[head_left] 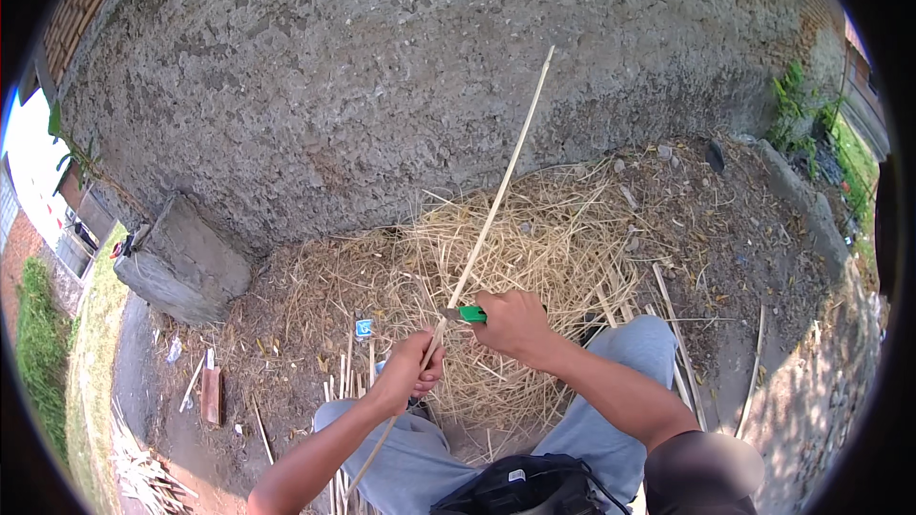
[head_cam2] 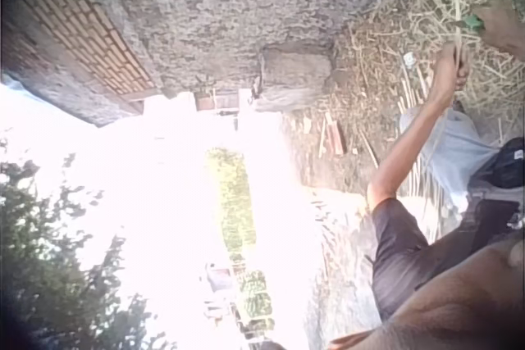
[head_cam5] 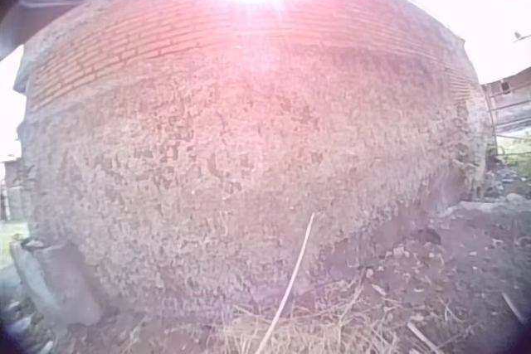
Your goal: The person whittles a thin bamboo stick using a box cutter, repeatedly shaving off thin layers and checking the straightness and thickness of the stick.
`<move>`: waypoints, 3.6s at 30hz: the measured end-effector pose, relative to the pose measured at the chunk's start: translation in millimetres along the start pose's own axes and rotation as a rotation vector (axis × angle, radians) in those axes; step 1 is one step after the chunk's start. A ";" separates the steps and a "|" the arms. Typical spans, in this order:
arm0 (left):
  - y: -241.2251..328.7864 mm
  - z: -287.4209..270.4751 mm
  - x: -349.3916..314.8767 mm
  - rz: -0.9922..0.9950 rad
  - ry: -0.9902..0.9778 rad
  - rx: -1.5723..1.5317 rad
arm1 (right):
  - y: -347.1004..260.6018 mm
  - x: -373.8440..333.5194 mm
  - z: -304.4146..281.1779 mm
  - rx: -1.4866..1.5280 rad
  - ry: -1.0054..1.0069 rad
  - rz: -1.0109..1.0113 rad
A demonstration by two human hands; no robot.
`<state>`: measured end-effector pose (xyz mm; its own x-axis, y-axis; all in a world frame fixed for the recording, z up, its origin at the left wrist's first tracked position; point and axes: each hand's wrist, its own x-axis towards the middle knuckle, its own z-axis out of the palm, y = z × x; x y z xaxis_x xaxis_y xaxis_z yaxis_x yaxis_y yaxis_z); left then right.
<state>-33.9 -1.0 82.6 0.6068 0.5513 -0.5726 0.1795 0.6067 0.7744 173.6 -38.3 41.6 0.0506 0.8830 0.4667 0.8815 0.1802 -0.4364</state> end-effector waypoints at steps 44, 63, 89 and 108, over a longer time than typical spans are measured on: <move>-60.8 31.9 1.0 0.417 0.345 0.588 | -17.8 -49.7 -7.9 -0.276 -0.102 0.115; -71.2 45.1 -34.7 0.403 0.387 1.048 | 94.7 33.7 -28.1 -0.673 -0.210 0.312; -87.4 -0.6 -46.0 0.430 0.399 0.519 | -54.2 -62.8 -25.3 0.362 -0.095 -0.051; -91.6 -2.5 -40.4 0.505 0.405 0.527 | -58.2 -75.5 -11.0 0.344 0.072 -0.135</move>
<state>-76.8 -77.4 34.2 0.4039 0.9096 -0.0975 0.3610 -0.0606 0.9306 123.5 -120.2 40.2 -0.0120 0.8106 0.5854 0.6736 0.4393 -0.5944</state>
